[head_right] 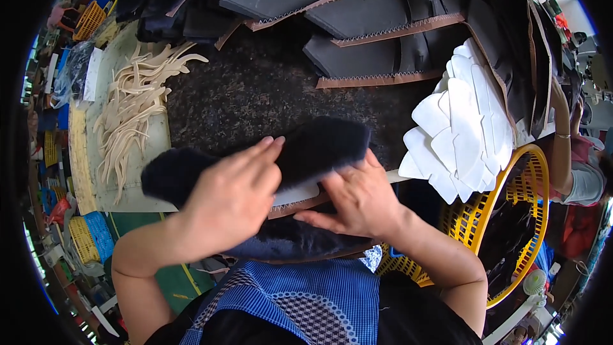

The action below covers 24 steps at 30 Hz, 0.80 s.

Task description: Manually inserting white stiffeners and beige reinforcement strips into shoe upper components at a factory workstation.

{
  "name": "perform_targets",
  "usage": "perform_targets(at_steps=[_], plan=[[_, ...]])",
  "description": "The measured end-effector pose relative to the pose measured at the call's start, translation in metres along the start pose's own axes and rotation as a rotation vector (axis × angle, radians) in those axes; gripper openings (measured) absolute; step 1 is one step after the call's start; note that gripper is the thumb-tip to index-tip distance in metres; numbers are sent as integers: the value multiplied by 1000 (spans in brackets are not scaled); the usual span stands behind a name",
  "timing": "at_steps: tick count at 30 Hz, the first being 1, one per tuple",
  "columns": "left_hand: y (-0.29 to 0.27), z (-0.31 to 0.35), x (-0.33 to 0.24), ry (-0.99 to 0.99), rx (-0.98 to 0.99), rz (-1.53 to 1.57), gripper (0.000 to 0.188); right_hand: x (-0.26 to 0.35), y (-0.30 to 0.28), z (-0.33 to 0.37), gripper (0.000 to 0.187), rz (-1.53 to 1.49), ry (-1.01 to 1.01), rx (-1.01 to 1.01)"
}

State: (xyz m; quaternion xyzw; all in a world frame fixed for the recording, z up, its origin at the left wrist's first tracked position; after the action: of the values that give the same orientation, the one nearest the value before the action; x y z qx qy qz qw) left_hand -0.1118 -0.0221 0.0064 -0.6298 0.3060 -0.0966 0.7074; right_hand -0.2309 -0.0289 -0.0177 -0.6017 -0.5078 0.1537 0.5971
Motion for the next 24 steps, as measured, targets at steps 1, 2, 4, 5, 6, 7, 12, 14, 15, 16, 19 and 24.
perform_targets(at_steps=[1,2,4,5,6,7,12,14,15,16,19,24], plan=[[8,8,-7,-15,8,-100,25,-6,-7,-3,71,-115,-29,-32],[15,9,-11,-28,14,-198,21,-20,-18,2,55,-287,-56,-116],[21,6,-11,-62,-19,-157,15,-61,-49,36,52,-459,249,-449],[20,5,-15,-65,-30,-140,15,-42,-60,27,58,-395,160,-489],[19,4,-18,-70,-41,-125,16,-18,-72,9,64,-334,69,-529],[16,2,-17,-77,-34,-86,20,20,-62,-32,70,-195,-100,-327],[-17,50,25,-186,-118,175,33,21,12,-62,82,-266,-31,-21],[-43,65,46,-177,-159,183,47,32,18,-68,69,-57,-87,47],[-59,62,59,-198,-162,127,63,26,18,-67,69,-57,-83,52],[-73,62,78,-282,-197,116,77,4,15,-64,57,-377,34,19],[-49,78,150,-640,-78,1064,74,-30,39,-47,33,-1216,547,-6],[-10,63,163,-838,353,1208,46,-23,34,-49,33,-896,350,191]])
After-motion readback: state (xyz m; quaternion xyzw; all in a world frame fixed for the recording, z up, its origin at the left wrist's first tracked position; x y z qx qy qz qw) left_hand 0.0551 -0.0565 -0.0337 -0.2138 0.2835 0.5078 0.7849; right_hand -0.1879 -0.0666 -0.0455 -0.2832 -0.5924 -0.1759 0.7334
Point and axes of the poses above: each hand's wrist, its own z-axis away from the middle knuckle, its own y-axis out of the palm, x = y × z, the point moved 10 cm from there along -z, towards the middle knuckle, and after that the axes turned 8 degrees about -y, right-handed, at the moved point
